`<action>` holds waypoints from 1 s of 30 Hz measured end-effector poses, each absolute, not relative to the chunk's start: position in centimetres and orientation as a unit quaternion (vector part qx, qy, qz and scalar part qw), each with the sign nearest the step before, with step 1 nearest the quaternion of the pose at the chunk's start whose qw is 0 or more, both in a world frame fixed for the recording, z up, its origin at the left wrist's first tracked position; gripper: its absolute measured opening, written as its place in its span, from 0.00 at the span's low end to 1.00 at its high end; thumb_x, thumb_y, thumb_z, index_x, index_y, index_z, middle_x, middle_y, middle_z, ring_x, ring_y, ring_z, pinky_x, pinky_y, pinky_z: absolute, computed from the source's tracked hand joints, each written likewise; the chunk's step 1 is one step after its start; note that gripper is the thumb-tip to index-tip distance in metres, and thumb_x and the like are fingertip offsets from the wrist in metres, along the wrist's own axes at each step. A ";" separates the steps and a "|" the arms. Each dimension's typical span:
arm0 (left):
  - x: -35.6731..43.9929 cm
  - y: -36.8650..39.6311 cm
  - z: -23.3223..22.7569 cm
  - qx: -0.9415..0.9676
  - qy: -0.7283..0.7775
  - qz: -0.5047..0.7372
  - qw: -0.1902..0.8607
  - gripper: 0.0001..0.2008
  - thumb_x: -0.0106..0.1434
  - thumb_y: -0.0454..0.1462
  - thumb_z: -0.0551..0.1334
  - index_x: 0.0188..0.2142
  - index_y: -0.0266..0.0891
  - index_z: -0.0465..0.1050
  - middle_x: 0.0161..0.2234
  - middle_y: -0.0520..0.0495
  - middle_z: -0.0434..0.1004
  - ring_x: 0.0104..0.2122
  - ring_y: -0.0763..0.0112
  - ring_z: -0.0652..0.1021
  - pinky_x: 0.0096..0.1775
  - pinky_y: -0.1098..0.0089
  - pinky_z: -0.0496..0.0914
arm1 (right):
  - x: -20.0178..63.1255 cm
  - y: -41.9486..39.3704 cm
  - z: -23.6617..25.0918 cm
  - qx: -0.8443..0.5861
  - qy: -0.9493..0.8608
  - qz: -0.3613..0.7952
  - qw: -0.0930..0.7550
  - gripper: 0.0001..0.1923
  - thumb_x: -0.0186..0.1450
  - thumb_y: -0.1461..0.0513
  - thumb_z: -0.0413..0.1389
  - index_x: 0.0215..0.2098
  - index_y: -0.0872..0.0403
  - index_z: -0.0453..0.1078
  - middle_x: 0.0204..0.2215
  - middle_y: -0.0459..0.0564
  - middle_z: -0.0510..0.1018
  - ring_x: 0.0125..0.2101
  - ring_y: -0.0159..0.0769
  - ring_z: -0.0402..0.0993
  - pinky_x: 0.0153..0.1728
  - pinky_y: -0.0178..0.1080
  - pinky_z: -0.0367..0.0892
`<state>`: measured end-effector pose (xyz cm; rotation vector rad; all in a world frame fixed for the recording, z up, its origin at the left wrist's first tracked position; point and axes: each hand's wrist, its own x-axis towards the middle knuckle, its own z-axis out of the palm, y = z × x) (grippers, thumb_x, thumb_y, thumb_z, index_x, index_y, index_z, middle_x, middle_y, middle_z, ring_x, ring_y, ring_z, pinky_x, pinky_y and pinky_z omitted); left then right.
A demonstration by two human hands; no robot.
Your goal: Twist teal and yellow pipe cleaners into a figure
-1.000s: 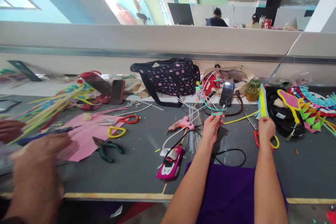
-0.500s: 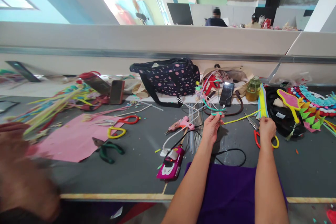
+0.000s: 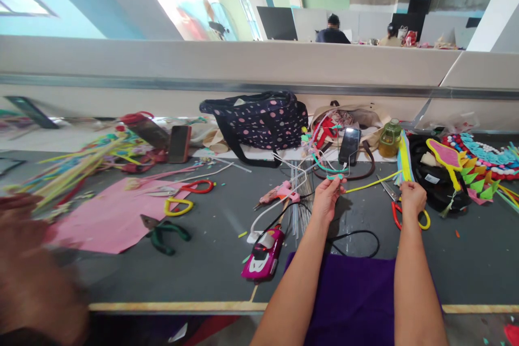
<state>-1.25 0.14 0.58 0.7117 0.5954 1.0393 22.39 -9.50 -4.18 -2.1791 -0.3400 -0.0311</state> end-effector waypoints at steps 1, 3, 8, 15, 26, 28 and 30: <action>-1.3 0.2 0.6 0.328 0.274 0.478 0.767 0.18 0.46 0.42 0.73 0.34 0.34 0.79 0.30 0.45 0.79 0.22 0.79 0.72 0.29 0.74 0.67 | 22.5 -9.4 -4.4 -0.876 -0.135 -0.011 0.463 0.14 0.53 0.56 0.55 0.27 0.57 0.78 0.15 0.51 0.76 0.19 0.39 0.71 0.24 0.36 0.62; -1.2 0.2 0.5 0.329 0.274 0.478 0.767 0.17 0.46 0.42 0.73 0.34 0.34 0.79 0.30 0.45 0.79 0.22 0.79 0.72 0.29 0.74 0.67 | 22.7 -9.2 -4.7 -0.863 -0.134 -0.008 0.487 0.15 0.54 0.57 0.55 0.28 0.59 0.78 0.15 0.51 0.76 0.18 0.38 0.71 0.22 0.35 0.62; -1.3 0.3 0.4 0.328 0.272 0.481 0.766 0.17 0.46 0.42 0.73 0.34 0.34 0.79 0.30 0.45 0.79 0.22 0.79 0.72 0.29 0.74 0.67 | 22.6 -8.7 -5.1 -0.840 -0.130 -0.013 0.527 0.16 0.57 0.59 0.52 0.32 0.63 0.76 0.22 0.56 0.80 0.18 0.38 0.72 0.20 0.35 0.63; -1.2 0.3 0.4 0.331 0.274 0.480 0.765 0.18 0.46 0.43 0.73 0.34 0.34 0.79 0.30 0.45 0.79 0.22 0.79 0.72 0.29 0.74 0.67 | 21.7 -9.4 -3.7 -0.845 -0.103 -0.083 0.518 0.13 0.57 0.58 0.52 0.34 0.58 0.74 0.20 0.53 0.79 0.28 0.43 0.76 0.31 0.38 0.65; -1.1 0.2 0.3 0.334 0.276 0.475 0.766 0.18 0.46 0.43 0.73 0.34 0.34 0.79 0.29 0.45 0.79 0.23 0.79 0.72 0.29 0.74 0.68 | 20.1 -9.9 -2.1 -0.852 -0.167 -0.164 0.468 0.11 0.60 0.59 0.51 0.33 0.57 0.72 0.28 0.55 0.79 0.29 0.41 0.73 0.32 0.37 0.60; -1.1 0.2 0.4 0.335 0.277 0.476 0.765 0.18 0.46 0.43 0.73 0.34 0.34 0.79 0.29 0.46 0.79 0.23 0.79 0.72 0.29 0.74 0.68 | 19.9 -9.9 -1.8 -0.862 -0.159 -0.162 0.454 0.10 0.59 0.59 0.52 0.33 0.56 0.72 0.28 0.55 0.79 0.29 0.41 0.73 0.31 0.37 0.59; -1.1 0.2 0.4 0.337 0.278 0.475 0.764 0.18 0.46 0.43 0.73 0.34 0.34 0.79 0.29 0.45 0.79 0.23 0.79 0.72 0.29 0.74 0.67 | 19.7 -10.0 -1.6 -0.877 -0.137 -0.160 0.432 0.11 0.60 0.58 0.52 0.34 0.55 0.73 0.28 0.54 0.79 0.29 0.42 0.73 0.29 0.37 0.58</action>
